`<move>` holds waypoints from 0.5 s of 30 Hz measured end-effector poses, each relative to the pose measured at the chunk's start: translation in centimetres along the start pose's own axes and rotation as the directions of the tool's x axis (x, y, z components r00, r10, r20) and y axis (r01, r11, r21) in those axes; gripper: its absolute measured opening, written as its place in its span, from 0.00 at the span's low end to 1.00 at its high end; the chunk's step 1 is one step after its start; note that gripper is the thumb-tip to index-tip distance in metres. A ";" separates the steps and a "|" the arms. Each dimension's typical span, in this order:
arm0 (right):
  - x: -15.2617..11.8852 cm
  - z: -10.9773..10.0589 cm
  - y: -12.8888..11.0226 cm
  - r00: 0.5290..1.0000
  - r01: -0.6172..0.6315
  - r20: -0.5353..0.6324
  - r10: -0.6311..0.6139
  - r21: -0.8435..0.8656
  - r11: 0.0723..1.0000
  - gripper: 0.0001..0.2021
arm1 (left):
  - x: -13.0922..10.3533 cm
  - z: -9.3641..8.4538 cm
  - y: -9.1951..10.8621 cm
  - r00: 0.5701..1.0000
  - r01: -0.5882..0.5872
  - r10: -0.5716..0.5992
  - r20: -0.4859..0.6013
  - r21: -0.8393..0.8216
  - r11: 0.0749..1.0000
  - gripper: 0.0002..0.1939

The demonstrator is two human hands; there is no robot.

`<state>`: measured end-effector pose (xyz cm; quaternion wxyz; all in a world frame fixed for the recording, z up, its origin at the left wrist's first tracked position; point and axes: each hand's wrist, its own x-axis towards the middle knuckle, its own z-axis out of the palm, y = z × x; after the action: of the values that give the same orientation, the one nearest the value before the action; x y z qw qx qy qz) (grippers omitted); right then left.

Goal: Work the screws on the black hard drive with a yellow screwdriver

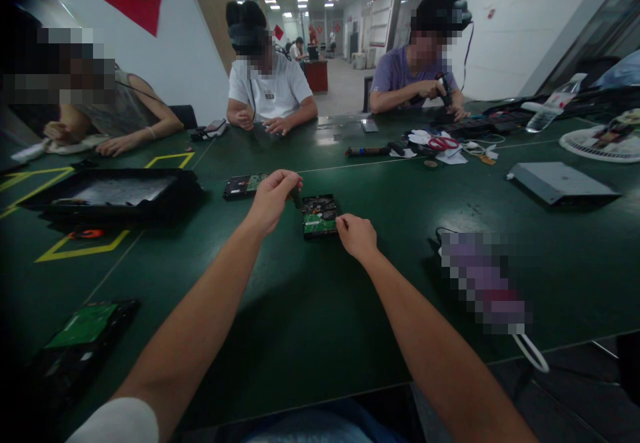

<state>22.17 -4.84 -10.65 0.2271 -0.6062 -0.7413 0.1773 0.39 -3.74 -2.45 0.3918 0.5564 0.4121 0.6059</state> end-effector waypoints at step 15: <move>0.0 0.0 0.0 1.000 0.014 -0.022 -0.014 -0.005 1.000 0.18 | -0.3 0.4 0.2 0.989 0.140 -0.128 0.077 -0.183 0.973 0.08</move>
<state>22.15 -4.86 -10.63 0.2349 -0.6034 -0.7435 0.1673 0.78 -4.04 -2.35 0.4958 0.5071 0.3767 0.5959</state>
